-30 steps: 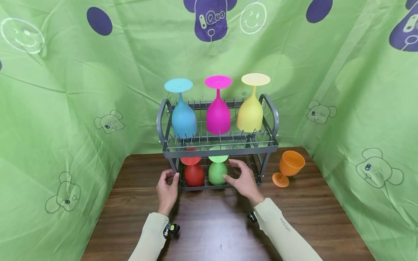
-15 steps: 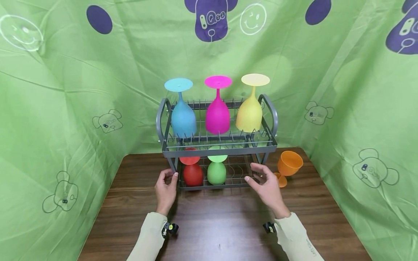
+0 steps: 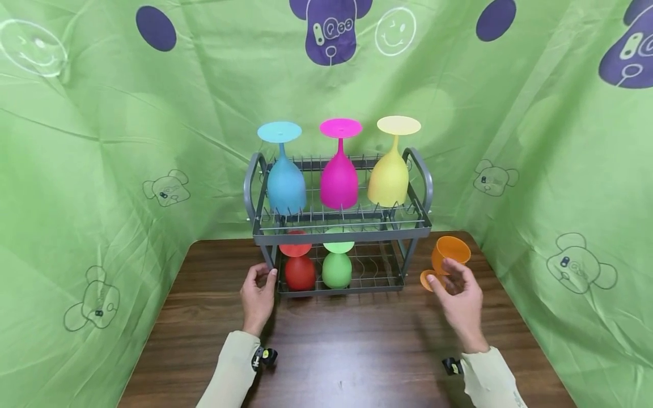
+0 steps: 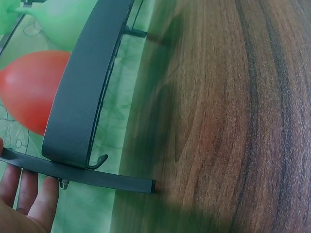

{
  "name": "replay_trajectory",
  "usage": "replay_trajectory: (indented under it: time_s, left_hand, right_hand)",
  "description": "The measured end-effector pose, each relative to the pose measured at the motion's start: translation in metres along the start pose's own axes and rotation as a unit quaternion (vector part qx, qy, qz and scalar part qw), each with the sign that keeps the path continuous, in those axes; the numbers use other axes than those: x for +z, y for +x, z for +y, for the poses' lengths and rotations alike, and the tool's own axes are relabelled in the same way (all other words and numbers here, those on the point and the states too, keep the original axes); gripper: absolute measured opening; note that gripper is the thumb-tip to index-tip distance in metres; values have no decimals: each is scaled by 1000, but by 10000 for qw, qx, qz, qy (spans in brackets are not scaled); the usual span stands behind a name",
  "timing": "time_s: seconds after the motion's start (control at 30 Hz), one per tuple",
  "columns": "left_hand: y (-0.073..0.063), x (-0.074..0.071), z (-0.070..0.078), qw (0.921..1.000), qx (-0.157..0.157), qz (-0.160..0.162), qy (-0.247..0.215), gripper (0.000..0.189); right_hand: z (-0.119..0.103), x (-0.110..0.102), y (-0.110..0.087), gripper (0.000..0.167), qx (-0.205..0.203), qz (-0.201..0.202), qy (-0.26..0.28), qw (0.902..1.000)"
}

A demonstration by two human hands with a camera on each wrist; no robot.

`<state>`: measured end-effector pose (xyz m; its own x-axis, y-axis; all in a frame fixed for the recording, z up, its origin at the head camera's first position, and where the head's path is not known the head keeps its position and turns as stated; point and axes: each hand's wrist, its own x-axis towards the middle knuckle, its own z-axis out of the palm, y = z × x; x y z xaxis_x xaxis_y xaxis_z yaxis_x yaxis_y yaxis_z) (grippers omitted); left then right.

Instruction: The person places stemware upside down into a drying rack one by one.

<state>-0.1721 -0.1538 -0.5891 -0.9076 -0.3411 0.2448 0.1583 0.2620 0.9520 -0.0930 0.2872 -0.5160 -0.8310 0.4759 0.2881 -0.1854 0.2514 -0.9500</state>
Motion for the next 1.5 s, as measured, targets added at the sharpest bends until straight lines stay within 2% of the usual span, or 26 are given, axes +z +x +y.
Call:
replay_trajectory:
  time_s: [0.17,0.3,0.4,0.7,0.93,1.2,1.5]
  left_hand:
    - [0,1,1,10000,-2,56,-35,23]
    - [1,1,0,9999,116,-8,68,22]
    - [1,0,0,9998,169,-85,92,21]
    - [-3,0,3,9996,131,-233,47,23]
    - [-4,3,2,9997,197,-165,-38,20]
    - [-2,2,5,9997,163,-204,20,21]
    - [-1,-4,6,9996,172,-199,41,22]
  right_hand:
    - [15,-17,14,61,0,577,-614,9964]
    - [30,-27,28,68,322,1048,-811,9907]
    - [40,-31,37,72,588,1222,-889,9868]
    - [61,-31,52,83,1002,997,-967,9852]
    - [70,-25,58,88,933,817,-934,9879]
    - [71,-21,59,82,913,868,-1020,9868]
    - [66,-22,54,82,947,780,-1029,9871]
